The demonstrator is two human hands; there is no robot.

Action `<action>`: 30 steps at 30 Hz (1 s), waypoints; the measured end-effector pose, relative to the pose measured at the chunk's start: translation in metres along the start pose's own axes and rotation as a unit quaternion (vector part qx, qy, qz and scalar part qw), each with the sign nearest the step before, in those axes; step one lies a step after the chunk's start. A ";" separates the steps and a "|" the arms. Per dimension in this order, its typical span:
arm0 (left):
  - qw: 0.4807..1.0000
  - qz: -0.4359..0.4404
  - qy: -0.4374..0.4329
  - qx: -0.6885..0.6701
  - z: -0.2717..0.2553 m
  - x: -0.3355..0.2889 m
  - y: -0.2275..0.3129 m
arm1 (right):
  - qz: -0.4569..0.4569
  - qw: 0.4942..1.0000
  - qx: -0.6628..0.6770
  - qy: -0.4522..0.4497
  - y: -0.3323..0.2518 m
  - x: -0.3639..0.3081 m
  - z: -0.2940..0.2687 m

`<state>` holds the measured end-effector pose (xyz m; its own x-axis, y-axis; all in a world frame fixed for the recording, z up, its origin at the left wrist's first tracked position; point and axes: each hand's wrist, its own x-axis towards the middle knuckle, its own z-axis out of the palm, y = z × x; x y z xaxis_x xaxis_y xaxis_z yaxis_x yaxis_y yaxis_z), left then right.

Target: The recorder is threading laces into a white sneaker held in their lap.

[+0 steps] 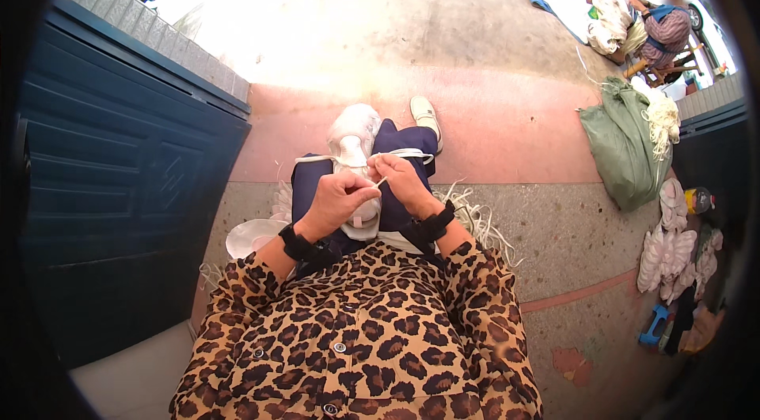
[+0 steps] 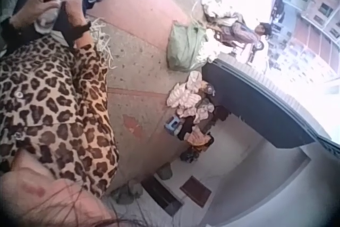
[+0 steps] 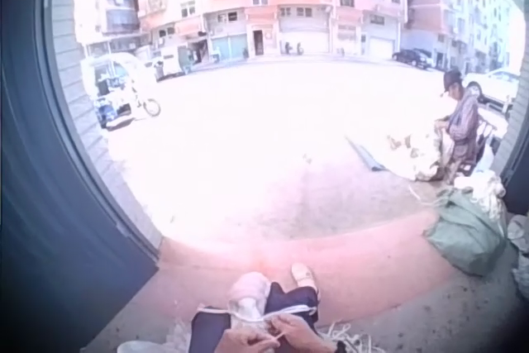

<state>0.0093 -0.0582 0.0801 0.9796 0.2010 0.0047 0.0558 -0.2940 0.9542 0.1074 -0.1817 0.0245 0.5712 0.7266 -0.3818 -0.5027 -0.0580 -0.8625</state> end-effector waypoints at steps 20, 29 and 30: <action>0.963 0.012 0.051 0.266 -0.040 0.031 -0.073 | -0.150 0.988 0.034 0.012 -0.012 0.009 0.034; 0.845 0.122 -0.156 0.496 -0.049 0.051 -0.055 | -0.215 0.968 -0.127 -0.015 -0.063 -0.001 0.024; 0.803 0.129 -0.186 0.551 -0.050 0.050 -0.049 | -0.239 0.966 -0.099 -0.028 -0.095 -0.015 0.034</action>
<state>0.0455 0.0129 0.0481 0.9644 -0.2328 -0.1253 -0.2226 -0.9707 0.0902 0.1241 -0.1640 0.1235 0.6688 0.7381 0.0888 -0.0535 0.1669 -0.9845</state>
